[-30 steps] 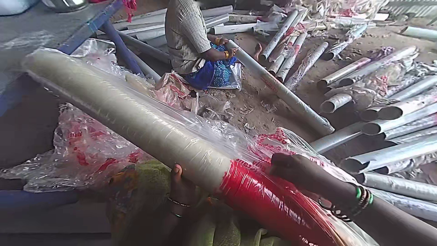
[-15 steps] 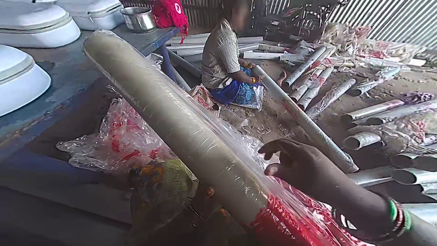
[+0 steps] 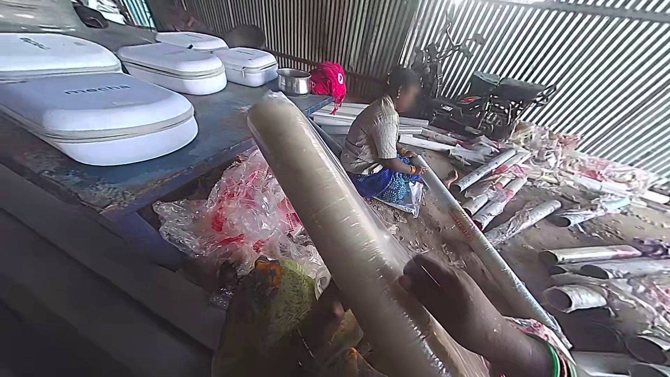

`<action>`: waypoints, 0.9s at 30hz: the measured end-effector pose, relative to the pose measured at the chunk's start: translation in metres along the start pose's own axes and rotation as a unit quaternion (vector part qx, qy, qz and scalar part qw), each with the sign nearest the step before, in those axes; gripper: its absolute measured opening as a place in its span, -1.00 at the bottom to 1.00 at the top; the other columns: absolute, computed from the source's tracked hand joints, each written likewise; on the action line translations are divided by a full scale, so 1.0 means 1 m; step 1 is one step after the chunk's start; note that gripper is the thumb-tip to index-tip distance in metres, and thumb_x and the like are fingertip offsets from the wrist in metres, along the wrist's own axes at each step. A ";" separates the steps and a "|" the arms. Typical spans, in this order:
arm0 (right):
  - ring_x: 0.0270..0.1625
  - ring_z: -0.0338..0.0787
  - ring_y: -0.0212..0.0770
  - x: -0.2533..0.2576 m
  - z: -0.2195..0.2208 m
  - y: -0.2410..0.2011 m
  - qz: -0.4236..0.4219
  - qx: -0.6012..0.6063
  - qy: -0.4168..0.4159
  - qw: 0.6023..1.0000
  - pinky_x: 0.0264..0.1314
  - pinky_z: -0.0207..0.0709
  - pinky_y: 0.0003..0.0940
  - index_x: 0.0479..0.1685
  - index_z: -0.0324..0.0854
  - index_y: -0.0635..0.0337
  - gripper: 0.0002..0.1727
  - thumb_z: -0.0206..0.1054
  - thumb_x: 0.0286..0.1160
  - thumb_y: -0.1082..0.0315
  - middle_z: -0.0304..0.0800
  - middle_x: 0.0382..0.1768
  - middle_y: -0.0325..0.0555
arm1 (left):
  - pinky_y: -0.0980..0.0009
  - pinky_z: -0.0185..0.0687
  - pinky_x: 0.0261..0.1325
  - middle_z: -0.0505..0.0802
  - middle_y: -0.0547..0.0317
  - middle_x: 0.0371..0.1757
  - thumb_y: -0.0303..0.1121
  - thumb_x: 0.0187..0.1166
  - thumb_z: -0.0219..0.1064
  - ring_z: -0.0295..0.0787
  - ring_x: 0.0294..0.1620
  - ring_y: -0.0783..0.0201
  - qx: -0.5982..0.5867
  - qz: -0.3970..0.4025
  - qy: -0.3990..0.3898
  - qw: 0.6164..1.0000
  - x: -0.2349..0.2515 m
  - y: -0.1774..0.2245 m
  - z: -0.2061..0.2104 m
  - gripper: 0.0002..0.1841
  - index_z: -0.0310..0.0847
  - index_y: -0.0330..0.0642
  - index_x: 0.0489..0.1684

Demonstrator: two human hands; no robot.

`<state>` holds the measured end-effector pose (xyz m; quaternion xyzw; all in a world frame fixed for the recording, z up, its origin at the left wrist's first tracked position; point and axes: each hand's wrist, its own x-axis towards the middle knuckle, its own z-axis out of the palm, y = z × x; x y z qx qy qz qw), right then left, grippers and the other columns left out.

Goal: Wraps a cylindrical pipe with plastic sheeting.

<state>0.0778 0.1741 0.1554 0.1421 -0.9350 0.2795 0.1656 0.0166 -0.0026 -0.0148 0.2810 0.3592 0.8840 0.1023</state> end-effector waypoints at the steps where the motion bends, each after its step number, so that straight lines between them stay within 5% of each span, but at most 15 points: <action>1: -0.64 0.45 -0.50 -0.007 0.002 0.003 0.002 -0.002 -0.004 1.000 -0.59 0.29 -0.54 -0.39 0.60 0.16 -0.62 0.19 0.62 0.03 0.44 -0.69 -0.32 | 0.37 0.70 0.26 0.75 0.38 0.28 0.50 0.31 0.28 0.72 0.24 0.51 0.048 0.020 0.025 0.998 0.007 0.012 -0.005 0.11 0.06 -0.26 0.65; 3: -0.67 0.46 -0.46 -0.020 0.007 0.007 0.004 -0.012 -0.015 1.000 -0.63 0.30 -0.49 -0.42 0.60 0.15 -0.61 0.19 0.61 0.02 0.44 -0.72 -0.29 | 0.37 0.78 0.24 0.69 0.23 0.38 0.57 0.14 0.32 0.77 0.26 0.41 0.086 -0.010 0.100 0.991 0.022 0.049 -0.001 0.40 -0.39 -0.38 0.75; 5: -0.67 0.50 -0.39 -0.030 0.011 0.007 0.002 -0.016 -0.034 0.999 -0.63 0.33 -0.43 -0.41 0.63 0.19 -0.65 0.22 0.58 0.10 0.49 -0.72 -0.22 | 0.42 0.78 0.16 0.64 0.16 0.37 0.48 0.13 0.46 0.78 0.20 0.39 0.082 -0.078 0.157 0.981 0.029 0.069 0.004 0.40 -0.39 -0.31 0.78; 9: -0.64 0.60 -0.28 -0.043 0.012 0.000 0.001 -0.020 -0.073 0.997 -0.60 0.41 -0.34 -0.41 0.67 0.28 -0.71 0.26 0.52 0.23 0.58 -0.70 -0.10 | 0.48 0.72 0.14 0.67 0.12 0.22 -0.12 0.75 0.04 0.74 0.11 0.46 0.035 -0.119 0.223 0.967 0.045 0.076 0.012 -0.31 -0.18 -0.25 0.75; 11: -0.63 0.60 -0.28 -0.045 0.009 -0.004 0.013 -0.019 -0.089 0.996 -0.58 0.41 -0.34 -0.42 0.66 0.28 -0.71 0.28 0.50 0.22 0.58 -0.70 -0.10 | 0.46 0.73 0.13 0.70 0.14 0.13 -0.21 0.81 -0.08 0.76 0.06 0.45 0.002 -0.109 0.236 0.966 0.051 0.074 0.014 -0.45 -0.07 -0.24 0.70; 13: -0.62 0.55 -0.30 -0.044 0.001 -0.003 0.024 -0.005 -0.113 0.993 -0.57 0.38 -0.33 -0.41 0.64 0.30 -0.59 0.29 0.51 0.06 0.55 -0.69 -0.13 | 0.46 0.73 0.13 0.70 0.14 0.12 -0.23 0.76 -0.04 0.75 0.06 0.45 -0.011 -0.095 0.230 0.969 0.053 0.072 0.016 -0.44 -0.04 -0.25 0.68; 16: -0.62 0.62 -0.31 -0.037 -0.016 0.004 0.014 -0.013 -0.107 0.994 -0.57 0.48 -0.30 -0.44 0.66 0.29 -0.12 0.04 0.45 -0.50 0.62 -0.66 -0.12 | 0.51 0.73 0.11 0.70 0.18 0.08 -0.23 0.71 0.00 0.76 0.03 0.50 -0.001 -0.085 0.233 0.969 0.053 0.075 0.024 -0.40 -0.06 -0.27 0.68; 18: -0.67 0.57 -0.40 -0.028 -0.023 0.006 0.044 -0.048 -0.072 0.995 -0.60 0.46 -0.36 -0.52 0.67 0.19 -0.06 -0.08 0.40 -0.60 0.60 -0.72 -0.24 | 0.53 0.73 0.11 0.70 0.19 0.08 -0.21 0.67 0.03 0.76 0.02 0.53 0.007 -0.078 0.234 0.969 0.053 0.078 0.027 -0.37 -0.08 -0.28 0.67; 22: -0.57 0.62 -0.12 -0.001 -0.031 -0.012 0.157 -0.139 -0.144 0.967 -0.47 0.43 -0.02 -0.34 0.68 0.19 -0.29 0.07 0.54 -0.36 0.56 -0.68 -0.18 | 0.53 0.71 0.15 0.67 0.14 0.16 -0.15 0.64 0.05 0.73 0.08 0.52 0.028 -0.071 0.230 0.970 0.052 0.080 0.030 -0.30 -0.11 -0.30 0.71; 24: -0.56 0.66 0.06 0.012 -0.032 -0.020 0.101 -0.183 -0.068 0.976 -0.51 0.42 0.12 -0.36 0.68 0.28 -0.41 0.18 0.58 -0.16 0.57 -0.67 -0.02 | 0.54 0.70 0.16 0.66 0.15 0.17 -0.16 0.65 0.05 0.72 0.10 0.53 0.027 -0.068 0.228 0.971 0.051 0.081 0.032 -0.30 -0.13 -0.30 0.71; 27: -0.46 0.67 -0.06 0.041 -0.039 -0.026 0.042 -0.181 0.014 0.982 -0.41 0.44 0.03 -0.27 0.70 0.22 -0.42 0.12 0.60 -0.18 0.63 -0.56 -0.09 | 0.54 0.70 0.16 0.66 0.16 0.16 -0.14 0.62 0.10 0.73 0.09 0.54 0.025 -0.070 0.224 0.972 0.048 0.082 0.035 -0.27 -0.13 -0.30 0.70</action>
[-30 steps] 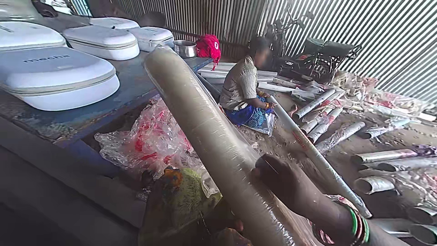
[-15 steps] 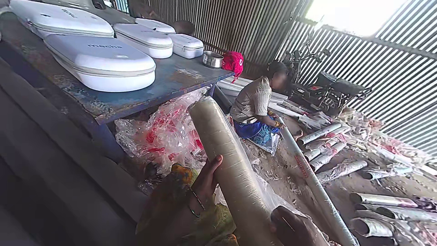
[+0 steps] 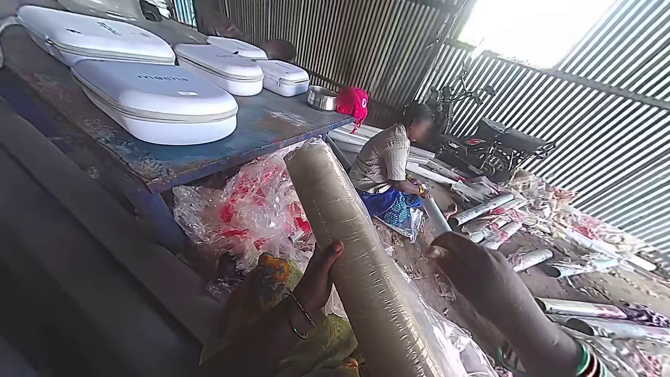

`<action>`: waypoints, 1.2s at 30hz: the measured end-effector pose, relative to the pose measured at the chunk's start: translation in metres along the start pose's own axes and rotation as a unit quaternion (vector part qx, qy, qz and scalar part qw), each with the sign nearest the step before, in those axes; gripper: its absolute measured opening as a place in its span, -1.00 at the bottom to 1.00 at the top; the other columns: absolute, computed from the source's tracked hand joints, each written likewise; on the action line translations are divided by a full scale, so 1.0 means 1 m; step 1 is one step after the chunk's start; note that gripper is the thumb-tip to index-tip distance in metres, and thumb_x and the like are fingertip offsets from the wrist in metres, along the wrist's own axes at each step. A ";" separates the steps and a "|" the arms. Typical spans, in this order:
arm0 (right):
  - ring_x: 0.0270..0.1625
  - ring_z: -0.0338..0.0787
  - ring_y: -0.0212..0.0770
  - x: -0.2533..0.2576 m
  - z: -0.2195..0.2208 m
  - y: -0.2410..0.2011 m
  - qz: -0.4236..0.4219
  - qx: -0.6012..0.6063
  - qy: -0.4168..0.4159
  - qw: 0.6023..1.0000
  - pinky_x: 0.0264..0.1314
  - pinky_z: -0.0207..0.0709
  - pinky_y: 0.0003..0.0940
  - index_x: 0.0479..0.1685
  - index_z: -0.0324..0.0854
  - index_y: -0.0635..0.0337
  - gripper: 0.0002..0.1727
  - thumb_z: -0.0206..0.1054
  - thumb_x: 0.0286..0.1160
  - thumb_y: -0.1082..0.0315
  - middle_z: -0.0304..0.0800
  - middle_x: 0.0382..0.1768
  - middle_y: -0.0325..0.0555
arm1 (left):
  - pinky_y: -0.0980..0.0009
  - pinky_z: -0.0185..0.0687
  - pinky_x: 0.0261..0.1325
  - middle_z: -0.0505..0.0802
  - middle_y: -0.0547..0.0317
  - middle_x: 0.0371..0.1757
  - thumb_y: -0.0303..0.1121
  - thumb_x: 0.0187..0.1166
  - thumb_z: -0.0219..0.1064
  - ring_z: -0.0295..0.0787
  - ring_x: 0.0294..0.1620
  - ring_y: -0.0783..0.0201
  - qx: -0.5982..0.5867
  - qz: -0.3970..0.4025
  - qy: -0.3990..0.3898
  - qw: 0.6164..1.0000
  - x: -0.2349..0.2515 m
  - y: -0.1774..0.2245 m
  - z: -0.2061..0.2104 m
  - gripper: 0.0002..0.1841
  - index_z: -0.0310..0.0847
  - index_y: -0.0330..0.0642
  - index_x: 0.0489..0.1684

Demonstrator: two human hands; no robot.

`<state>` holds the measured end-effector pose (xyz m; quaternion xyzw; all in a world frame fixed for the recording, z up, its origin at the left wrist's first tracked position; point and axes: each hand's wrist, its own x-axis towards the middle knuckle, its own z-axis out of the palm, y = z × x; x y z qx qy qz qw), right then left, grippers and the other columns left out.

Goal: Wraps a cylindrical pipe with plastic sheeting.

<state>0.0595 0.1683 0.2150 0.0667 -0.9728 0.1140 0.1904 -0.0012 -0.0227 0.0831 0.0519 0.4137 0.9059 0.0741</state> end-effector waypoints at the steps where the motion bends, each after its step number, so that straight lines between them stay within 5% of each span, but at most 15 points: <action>1: -0.35 0.73 -0.04 0.009 -0.002 -0.004 -0.006 0.013 -0.019 1.000 -0.29 0.48 0.07 -0.19 0.73 0.21 -0.42 0.13 0.62 -0.18 0.72 -0.45 -0.07 | 0.53 0.69 0.17 0.66 0.15 0.18 -0.13 0.60 0.12 0.72 0.10 0.53 0.000 -0.002 -0.002 1.000 -0.001 0.000 0.001 -0.25 -0.13 -0.31 0.70; 3: 0.00 0.82 0.10 0.026 -0.005 -0.020 0.009 0.049 -0.121 0.991 0.06 0.52 0.26 0.17 0.74 0.24 -0.44 0.18 0.71 -0.11 0.86 -0.08 0.10 | 0.52 0.70 0.18 0.65 0.14 0.17 -0.14 0.58 0.12 0.72 0.10 0.53 0.007 -0.003 -0.013 1.000 -0.004 0.000 0.004 -0.24 -0.14 -0.33 0.70; 5: 0.14 0.77 0.15 0.038 0.001 -0.039 0.026 0.036 -0.200 0.979 0.20 0.48 0.27 0.42 0.62 0.23 -0.36 0.18 0.71 -0.15 0.82 0.07 0.16 | 0.53 0.69 0.17 0.65 0.16 0.13 -0.16 0.54 0.16 0.72 0.07 0.54 0.002 0.000 -0.022 1.000 -0.007 0.001 0.007 -0.23 -0.13 -0.34 0.67; 7: 0.05 0.77 0.18 0.043 0.007 -0.051 0.027 -0.004 -0.210 0.977 0.09 0.49 0.25 0.32 0.61 0.27 -0.36 0.24 0.65 -0.17 0.79 -0.06 0.16 | 0.56 0.70 0.16 0.68 0.22 0.09 -0.14 0.49 0.23 0.73 0.04 0.57 -0.008 0.010 -0.025 1.000 -0.011 0.001 0.007 -0.22 -0.08 -0.35 0.63; 10: -0.38 0.63 -0.02 0.039 0.015 -0.049 -0.013 0.018 -0.113 0.993 -0.30 0.40 0.04 -0.18 0.67 0.26 -0.56 0.42 0.53 -0.03 0.60 -0.52 -0.05 | 0.57 0.73 0.11 0.72 0.33 0.00 -0.08 0.41 0.33 0.76 -0.02 0.61 -0.020 0.032 -0.028 0.999 -0.013 -0.001 0.003 -0.23 0.02 -0.31 0.51; 12: -0.46 0.55 -0.14 0.038 0.020 -0.040 -0.032 0.046 -0.074 0.996 -0.35 0.33 -0.05 -0.34 0.64 0.22 -0.64 0.48 0.48 0.06 0.51 -0.61 -0.17 | 0.57 0.75 0.09 0.75 0.39 -0.05 0.00 0.33 0.46 0.78 -0.05 0.61 -0.029 0.048 -0.028 0.998 -0.014 -0.004 -0.002 -0.19 0.09 -0.27 0.42; 14: -0.46 0.59 -0.07 0.043 0.023 -0.029 -0.036 0.047 -0.052 0.997 -0.37 0.36 0.01 -0.35 0.65 0.24 -0.67 0.50 0.45 0.12 0.55 -0.62 -0.11 | 0.57 0.77 0.06 0.76 0.45 -0.11 0.03 0.27 0.50 0.80 -0.09 0.61 -0.033 0.063 -0.019 0.997 -0.015 -0.006 -0.004 -0.20 0.15 -0.24 0.35; 16: -0.33 0.72 0.16 0.052 0.021 -0.009 0.019 0.019 -0.077 0.997 -0.26 0.44 0.23 -0.16 0.70 0.30 -0.66 0.46 0.54 0.13 0.69 -0.49 0.10 | 0.56 0.79 0.02 0.82 0.50 -0.19 0.14 0.20 0.59 0.83 -0.12 0.60 -0.047 0.105 -0.024 0.993 -0.018 -0.007 -0.008 -0.25 0.29 -0.14 0.18; 19: -0.08 0.73 0.29 0.060 0.047 0.039 0.137 0.011 -0.153 0.979 -0.03 0.43 0.37 0.08 0.68 0.26 -0.58 0.36 0.65 0.02 0.75 -0.25 0.23 | 0.58 0.79 0.01 0.92 0.56 -0.24 0.13 0.20 0.58 0.86 -0.13 0.63 -0.081 0.157 -0.074 0.982 -0.023 -0.003 -0.008 -0.62 0.71 0.19 -0.17; 21: 0.03 0.75 0.33 0.047 0.086 0.051 0.171 0.037 -0.194 0.965 0.07 0.46 0.39 0.10 0.66 0.28 -0.52 0.28 0.70 -0.03 0.77 -0.16 0.30 | 0.56 0.79 0.06 0.93 0.54 -0.19 0.10 0.27 0.55 0.86 -0.08 0.62 -0.081 0.159 -0.116 0.977 -0.022 -0.009 -0.009 -0.68 0.74 0.22 -0.17; 26: -0.19 0.63 -0.04 0.039 0.125 0.076 0.179 0.248 -0.212 0.928 -0.04 0.49 0.06 0.01 0.63 0.31 -0.54 0.32 0.67 -0.01 0.67 -0.25 0.07 | 0.67 0.73 0.06 0.93 0.66 -0.20 0.14 0.37 0.44 0.82 -0.06 0.74 -0.029 0.191 -0.094 0.977 -0.016 -0.018 -0.006 -0.82 0.80 0.40 -0.30; 28: -0.35 0.59 -0.34 0.039 0.102 0.090 0.173 0.340 -0.192 0.904 -0.19 0.53 -0.29 -0.03 0.64 0.30 -0.62 0.32 0.68 0.08 0.64 -0.37 -0.13 | 0.67 0.72 0.09 0.94 0.64 -0.17 0.09 0.42 0.41 0.82 -0.03 0.74 -0.028 0.201 -0.110 0.973 -0.015 -0.022 -0.006 -0.85 0.84 0.41 -0.27; 31: -0.68 0.32 -0.64 0.026 0.053 0.093 0.129 0.430 -0.134 0.883 -0.62 0.24 -0.71 -0.14 0.58 0.13 -0.73 0.15 0.75 0.12 0.49 -0.57 -0.46 | 0.65 0.70 0.17 0.95 0.61 -0.11 0.05 0.51 0.36 0.83 0.03 0.70 -0.037 0.221 -0.147 0.963 -0.012 -0.024 -0.007 -0.81 0.87 0.35 -0.17; 34: -0.66 0.32 -0.74 -0.020 0.006 0.097 0.127 0.366 -0.057 0.920 -0.63 0.23 -0.79 -0.03 0.64 0.10 -0.72 0.10 0.79 0.14 0.68 -0.36 -0.49 | 0.59 0.70 0.21 0.93 0.59 -0.09 0.09 0.53 0.34 0.82 0.07 0.66 -0.003 0.247 -0.128 0.961 -0.012 -0.023 -0.010 -0.78 0.83 0.32 -0.15; 36: -0.52 0.42 -0.76 -0.066 -0.016 0.105 0.148 0.253 -0.025 0.956 -0.47 0.31 -0.74 -0.09 0.69 0.00 -0.77 0.25 0.63 0.08 0.70 -0.32 -0.56 | 0.54 0.70 0.23 0.92 0.60 -0.08 0.15 0.52 0.33 0.81 0.09 0.63 0.034 0.259 -0.104 0.960 -0.010 -0.023 -0.015 -0.73 0.77 0.29 -0.12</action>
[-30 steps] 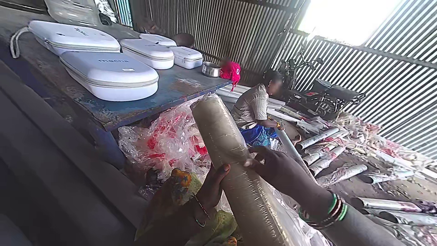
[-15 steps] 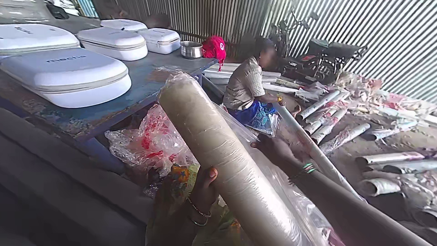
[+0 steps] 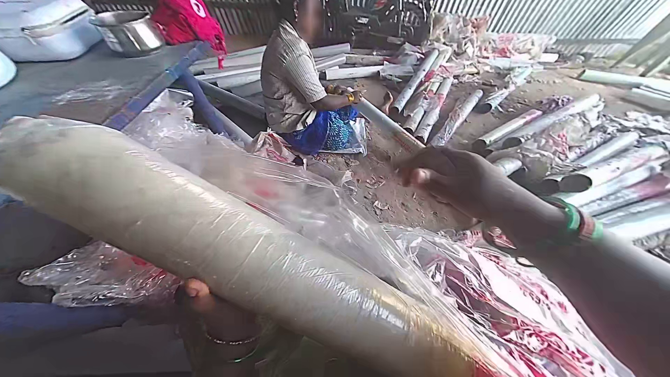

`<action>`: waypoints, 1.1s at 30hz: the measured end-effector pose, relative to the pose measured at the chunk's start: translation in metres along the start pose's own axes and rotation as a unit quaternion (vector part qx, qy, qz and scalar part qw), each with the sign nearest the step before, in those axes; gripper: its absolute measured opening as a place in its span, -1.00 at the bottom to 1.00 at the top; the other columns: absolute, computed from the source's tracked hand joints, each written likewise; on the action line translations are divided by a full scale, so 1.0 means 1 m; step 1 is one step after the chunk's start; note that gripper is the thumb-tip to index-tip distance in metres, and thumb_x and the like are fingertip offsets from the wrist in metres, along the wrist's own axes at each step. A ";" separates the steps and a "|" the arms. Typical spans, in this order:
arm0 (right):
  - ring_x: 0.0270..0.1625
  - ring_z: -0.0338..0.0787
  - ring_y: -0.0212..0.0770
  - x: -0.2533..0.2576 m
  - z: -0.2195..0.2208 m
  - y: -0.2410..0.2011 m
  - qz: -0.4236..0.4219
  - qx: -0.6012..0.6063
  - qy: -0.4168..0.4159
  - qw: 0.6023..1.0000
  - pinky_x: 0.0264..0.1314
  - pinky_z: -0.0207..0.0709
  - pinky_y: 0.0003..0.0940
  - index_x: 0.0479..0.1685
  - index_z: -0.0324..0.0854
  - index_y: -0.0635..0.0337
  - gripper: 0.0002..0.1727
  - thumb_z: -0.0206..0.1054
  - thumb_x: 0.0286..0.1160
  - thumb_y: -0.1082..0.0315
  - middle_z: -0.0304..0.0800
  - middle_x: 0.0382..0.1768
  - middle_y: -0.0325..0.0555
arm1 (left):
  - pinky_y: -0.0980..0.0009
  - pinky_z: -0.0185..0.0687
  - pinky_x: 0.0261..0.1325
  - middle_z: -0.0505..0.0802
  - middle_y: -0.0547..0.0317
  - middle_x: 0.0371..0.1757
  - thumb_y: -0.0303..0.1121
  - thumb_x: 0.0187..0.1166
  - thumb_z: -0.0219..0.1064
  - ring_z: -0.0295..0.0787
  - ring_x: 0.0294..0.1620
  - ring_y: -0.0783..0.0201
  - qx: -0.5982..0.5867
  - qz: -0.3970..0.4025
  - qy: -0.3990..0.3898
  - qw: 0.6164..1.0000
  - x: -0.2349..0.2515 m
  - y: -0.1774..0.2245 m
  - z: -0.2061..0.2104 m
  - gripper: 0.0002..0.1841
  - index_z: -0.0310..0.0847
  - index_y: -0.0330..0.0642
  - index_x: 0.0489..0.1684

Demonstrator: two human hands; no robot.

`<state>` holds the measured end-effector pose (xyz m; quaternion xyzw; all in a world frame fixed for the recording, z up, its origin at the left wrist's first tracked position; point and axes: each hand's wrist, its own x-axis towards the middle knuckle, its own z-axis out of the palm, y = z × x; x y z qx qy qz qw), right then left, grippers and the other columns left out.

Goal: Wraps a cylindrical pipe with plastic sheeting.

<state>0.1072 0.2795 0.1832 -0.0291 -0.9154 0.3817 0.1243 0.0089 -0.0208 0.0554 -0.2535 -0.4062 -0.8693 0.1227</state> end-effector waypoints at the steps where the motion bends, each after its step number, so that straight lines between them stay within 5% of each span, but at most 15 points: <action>1: -0.47 0.46 -0.74 -0.024 -0.010 0.004 0.015 -0.048 0.003 0.999 -0.41 0.36 -0.67 -0.14 0.70 -0.05 -0.78 0.31 0.54 0.04 0.69 -0.36 -0.59 | 0.53 0.70 0.24 0.92 0.60 -0.07 0.17 0.51 0.33 0.81 0.10 0.62 0.016 0.003 0.004 1.000 0.000 -0.001 -0.003 -0.71 0.76 0.28 -0.09; 4: -0.57 0.43 -0.67 -0.097 -0.020 0.012 0.104 -0.101 -0.033 0.989 -0.50 0.32 -0.56 -0.30 0.75 -0.11 -0.78 0.45 0.35 -0.01 0.63 -0.56 -0.59 | 0.49 0.68 0.28 0.89 0.55 -0.01 0.20 0.49 0.35 0.79 0.15 0.57 0.032 -0.007 0.013 0.999 -0.002 -0.006 -0.019 -0.61 0.69 0.17 0.01; 6: -0.54 0.42 -0.59 -0.139 -0.015 0.014 0.140 -0.142 -0.068 0.977 -0.46 0.34 -0.47 -0.18 0.79 -0.10 -0.64 0.42 0.32 -0.15 0.69 -0.45 -0.52 | 0.39 0.67 0.32 0.86 0.41 0.03 0.18 0.59 0.25 0.78 0.20 0.45 0.019 -0.022 0.013 0.999 -0.001 -0.012 -0.029 -0.53 0.59 -0.01 0.13; 9: -0.32 0.71 -0.01 -0.177 0.006 0.016 0.183 -0.162 -0.114 0.963 -0.28 0.53 0.12 0.15 0.76 0.13 -0.39 0.45 0.35 -0.19 0.82 -0.15 0.01 | 0.35 0.58 0.44 0.78 0.33 0.13 0.03 0.85 -0.16 0.71 0.28 0.42 0.066 -0.006 0.005 0.998 -0.001 -0.018 -0.030 -0.52 0.36 -0.20 0.33; 11: -0.15 0.77 0.16 -0.188 0.024 0.022 0.197 -0.132 -0.116 0.964 -0.13 0.53 0.26 0.14 0.74 0.21 -0.50 0.46 0.42 -0.01 0.81 -0.05 0.14 | 0.33 0.55 0.46 0.75 0.28 0.17 0.02 0.87 -0.24 0.69 0.30 0.39 0.062 -0.018 0.002 0.998 0.000 -0.017 -0.019 -0.48 0.31 -0.24 0.38; 15: -0.39 0.77 -0.02 -0.205 0.053 0.039 0.075 -0.135 0.049 0.987 -0.40 0.55 -0.02 -0.38 0.67 0.23 -0.72 0.34 0.42 0.16 0.76 -0.39 0.03 | 0.29 0.57 0.45 0.72 0.16 0.20 -0.03 0.87 -0.29 0.69 0.32 0.32 0.050 -0.065 0.012 0.997 -0.003 -0.007 0.010 -0.48 0.19 -0.32 0.45; 17: -0.44 0.75 -0.09 -0.206 0.058 0.042 0.025 -0.171 0.124 0.977 -0.43 0.55 -0.12 -0.48 0.64 0.19 -0.69 0.26 0.48 0.14 0.72 -0.49 -0.04 | 0.29 0.61 0.41 0.68 0.17 0.23 -0.02 0.87 -0.35 0.67 0.32 0.34 0.051 -0.119 0.014 0.991 -0.010 -0.003 0.022 -0.47 0.09 -0.28 0.51; 19: -0.45 0.74 -0.12 -0.204 0.059 0.043 0.015 -0.173 0.169 0.970 -0.44 0.53 -0.17 -0.48 0.66 0.20 -0.67 0.27 0.50 0.13 0.71 -0.51 -0.05 | 0.30 0.71 0.30 0.73 0.26 0.21 0.21 0.78 -0.20 0.74 0.27 0.38 0.037 -0.203 0.010 0.978 -0.029 -0.002 0.036 -0.34 0.04 -0.20 0.54; 21: -0.44 0.74 -0.10 -0.200 0.058 0.040 0.007 -0.176 0.198 0.964 -0.43 0.53 -0.16 -0.49 0.66 0.22 -0.68 0.29 0.48 0.16 0.71 -0.51 -0.04 | 0.32 0.80 0.13 0.81 0.37 0.07 0.50 0.28 0.28 0.82 0.12 0.41 0.020 -0.283 -0.003 0.959 -0.052 -0.005 0.051 -0.02 0.13 -0.15 0.45; 23: -0.44 0.78 -0.03 -0.192 0.058 0.033 -0.008 -0.189 0.216 0.958 -0.40 0.58 -0.11 -0.53 0.65 0.25 -0.70 0.30 0.42 0.20 0.73 -0.52 0.02 | 0.39 0.82 0.07 0.83 0.46 -0.04 0.54 -0.01 0.45 0.83 0.03 0.49 0.017 -0.324 -0.016 0.946 -0.066 -0.006 0.066 0.08 0.20 -0.13 0.35; 25: -0.31 0.83 0.11 -0.182 0.055 0.011 0.009 -0.154 0.203 0.967 -0.18 0.61 -0.03 -0.47 0.72 0.44 -0.71 0.37 0.39 0.31 0.80 -0.44 0.21 | 0.43 0.78 0.11 0.79 0.36 0.03 0.47 0.14 0.46 0.79 0.07 0.50 0.012 -0.333 -0.007 0.943 -0.067 -0.006 0.073 0.06 0.19 -0.23 0.41; 28: -0.25 0.77 -0.11 -0.166 0.049 -0.016 0.019 -0.104 0.196 0.975 -0.05 0.60 -0.31 -0.40 0.69 0.62 -0.74 0.40 0.34 0.45 0.79 -0.39 0.26 | 0.46 0.62 0.33 0.52 0.04 0.42 0.17 0.61 0.16 0.59 0.33 0.47 0.021 -0.336 -0.039 0.941 -0.061 -0.007 0.074 0.00 -0.35 -0.40 0.75; 30: -0.22 0.70 -0.42 -0.154 0.045 -0.020 -0.009 -0.069 0.205 0.976 -0.05 0.54 -0.62 -0.35 0.65 0.65 -0.73 0.45 0.34 0.46 0.77 -0.36 0.17 | 0.46 0.59 0.38 0.40 -0.05 0.55 0.11 0.61 0.19 0.53 0.44 0.45 0.014 -0.334 -0.056 0.941 -0.056 -0.007 0.074 0.04 -0.52 -0.36 0.79; 33: -0.22 0.64 -0.57 -0.123 0.047 -0.038 -0.053 -0.055 0.212 0.974 -0.08 0.48 -0.70 -0.38 0.65 0.60 -0.73 0.47 0.31 0.43 0.75 -0.38 0.06 | 0.44 0.63 0.35 0.37 -0.06 0.60 0.15 0.50 0.31 0.55 0.43 0.43 -0.002 -0.317 -0.052 0.947 -0.040 -0.005 0.073 0.14 -0.54 -0.24 0.82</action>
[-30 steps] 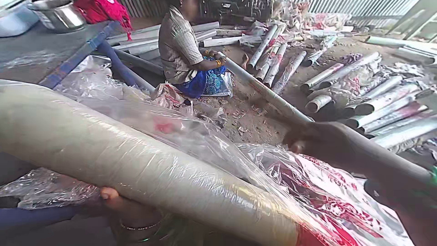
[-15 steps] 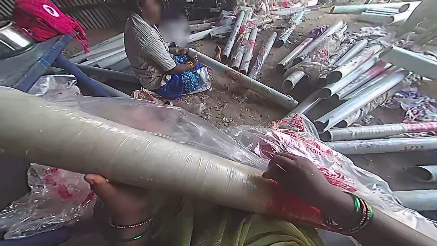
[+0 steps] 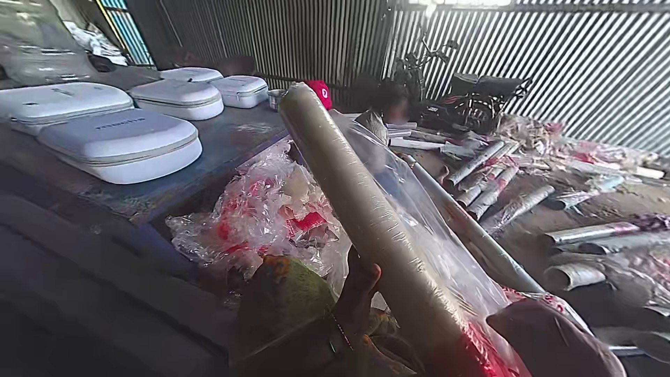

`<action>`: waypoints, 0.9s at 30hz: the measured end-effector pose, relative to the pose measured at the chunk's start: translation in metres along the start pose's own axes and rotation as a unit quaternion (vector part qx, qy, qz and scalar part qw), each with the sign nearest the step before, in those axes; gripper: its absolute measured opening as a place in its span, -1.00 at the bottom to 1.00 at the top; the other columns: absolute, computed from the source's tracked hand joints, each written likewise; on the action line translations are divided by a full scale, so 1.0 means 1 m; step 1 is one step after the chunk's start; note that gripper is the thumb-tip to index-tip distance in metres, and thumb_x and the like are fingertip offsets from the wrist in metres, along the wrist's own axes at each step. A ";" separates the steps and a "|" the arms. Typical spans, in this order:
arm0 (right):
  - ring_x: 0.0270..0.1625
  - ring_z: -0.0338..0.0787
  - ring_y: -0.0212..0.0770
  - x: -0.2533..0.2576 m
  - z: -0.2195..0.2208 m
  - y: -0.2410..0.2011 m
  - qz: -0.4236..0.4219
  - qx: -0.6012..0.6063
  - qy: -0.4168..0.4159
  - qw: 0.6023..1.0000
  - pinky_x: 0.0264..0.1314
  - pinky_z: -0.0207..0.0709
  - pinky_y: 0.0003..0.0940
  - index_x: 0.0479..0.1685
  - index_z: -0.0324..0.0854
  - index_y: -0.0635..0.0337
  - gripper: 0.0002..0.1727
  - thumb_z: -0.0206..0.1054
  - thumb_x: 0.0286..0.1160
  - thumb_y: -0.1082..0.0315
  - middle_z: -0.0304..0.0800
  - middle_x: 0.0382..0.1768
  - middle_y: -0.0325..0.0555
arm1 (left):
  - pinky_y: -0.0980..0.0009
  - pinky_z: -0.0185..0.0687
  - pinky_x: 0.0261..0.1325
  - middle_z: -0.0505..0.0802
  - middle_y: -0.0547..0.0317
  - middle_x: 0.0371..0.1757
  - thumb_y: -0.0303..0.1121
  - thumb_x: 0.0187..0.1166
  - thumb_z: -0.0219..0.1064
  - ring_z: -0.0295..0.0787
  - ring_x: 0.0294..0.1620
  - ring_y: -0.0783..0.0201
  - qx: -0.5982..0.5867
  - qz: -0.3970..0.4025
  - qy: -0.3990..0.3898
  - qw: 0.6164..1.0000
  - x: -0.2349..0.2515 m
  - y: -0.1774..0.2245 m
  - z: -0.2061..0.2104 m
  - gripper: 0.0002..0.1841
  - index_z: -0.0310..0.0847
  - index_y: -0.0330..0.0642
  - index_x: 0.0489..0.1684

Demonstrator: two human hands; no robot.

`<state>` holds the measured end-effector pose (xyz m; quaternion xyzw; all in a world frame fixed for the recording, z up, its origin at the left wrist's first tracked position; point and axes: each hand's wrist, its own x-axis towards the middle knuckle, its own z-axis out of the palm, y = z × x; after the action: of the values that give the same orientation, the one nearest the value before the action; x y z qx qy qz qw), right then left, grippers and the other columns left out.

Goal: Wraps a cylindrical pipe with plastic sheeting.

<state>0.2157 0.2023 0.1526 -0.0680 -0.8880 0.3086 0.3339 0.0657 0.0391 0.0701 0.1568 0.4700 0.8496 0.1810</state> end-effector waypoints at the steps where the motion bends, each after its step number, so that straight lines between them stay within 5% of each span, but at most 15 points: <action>1: -0.25 0.62 -0.63 0.013 0.007 -0.007 -0.011 0.000 0.000 1.000 -0.10 0.47 -0.75 -0.39 0.65 0.57 -0.73 0.46 0.29 0.41 0.75 -0.40 -0.01 | 0.43 0.62 0.34 0.38 -0.07 0.60 0.10 0.55 0.26 0.56 0.42 0.42 -0.007 0.009 0.009 1.000 0.007 0.007 -0.003 0.08 -0.53 -0.21 0.83; 5: -0.36 0.56 -0.64 0.062 0.047 -0.023 -0.034 -0.002 -0.023 0.999 -0.26 0.43 -0.67 -0.34 0.61 0.31 -0.79 0.42 0.35 0.30 0.65 -0.42 -0.25 | 0.33 0.63 0.30 0.42 -0.17 0.58 -0.12 0.79 0.00 0.60 0.38 0.28 -0.011 0.031 0.093 0.995 0.045 0.040 -0.024 -0.25 -0.37 -0.16 0.85; 7: -0.37 0.52 -0.66 0.084 0.073 -0.030 -0.048 0.024 -0.028 0.998 -0.28 0.38 -0.68 -0.35 0.62 0.28 -0.80 0.42 0.37 0.30 0.61 -0.44 -0.31 | 0.30 0.53 0.44 0.36 -0.19 0.66 -0.14 0.75 0.11 0.51 0.49 0.22 -0.011 0.050 0.134 0.990 0.065 0.048 -0.039 -0.20 -0.32 -0.16 0.87; 11: -0.40 0.49 -0.82 0.114 0.119 -0.038 -0.094 0.105 -0.037 0.989 -0.29 0.36 -0.86 -0.43 0.59 0.18 -0.85 0.41 0.36 0.32 0.57 -0.49 -0.49 | 0.33 0.63 0.32 0.51 -0.16 0.53 -0.18 0.63 0.29 0.64 0.34 0.24 -0.017 0.079 0.193 0.978 0.092 0.057 -0.074 -0.17 -0.16 -0.19 0.82; 21: -0.43 0.49 -0.72 0.134 0.158 -0.033 -0.054 0.086 -0.081 0.992 -0.31 0.36 -0.75 -0.41 0.64 0.23 -0.83 0.44 0.41 0.32 0.58 -0.51 -0.40 | 0.41 0.70 0.19 0.64 -0.04 0.30 -0.17 0.73 0.10 0.73 0.16 0.35 -0.004 0.109 0.235 0.966 0.103 0.050 -0.117 -0.35 -0.03 -0.23 0.74; 25: -0.48 0.45 -0.75 0.133 0.169 -0.025 -0.038 0.145 -0.099 0.984 -0.37 0.32 -0.80 -0.40 0.59 0.19 -0.86 0.44 0.42 0.38 0.52 -0.56 -0.47 | 0.40 0.69 0.19 0.61 -0.07 0.35 -0.12 0.76 0.10 0.72 0.19 0.33 0.061 0.093 0.248 0.962 0.102 0.055 -0.120 -0.32 -0.08 -0.18 0.78; 27: -0.49 0.45 -0.70 0.134 0.171 -0.021 -0.018 0.159 -0.102 0.982 -0.37 0.32 -0.74 -0.39 0.59 0.19 -0.85 0.46 0.42 0.39 0.50 -0.56 -0.44 | 0.26 0.61 0.36 0.50 -0.11 0.56 -0.10 0.62 0.26 0.60 0.42 0.24 0.160 0.115 0.293 0.936 0.101 0.057 -0.123 -0.12 -0.24 -0.09 0.87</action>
<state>0.0064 0.1434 0.1384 0.0339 -0.8581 0.4451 0.2539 -0.0869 -0.0343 0.0659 -0.0191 0.6105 0.7866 -0.0910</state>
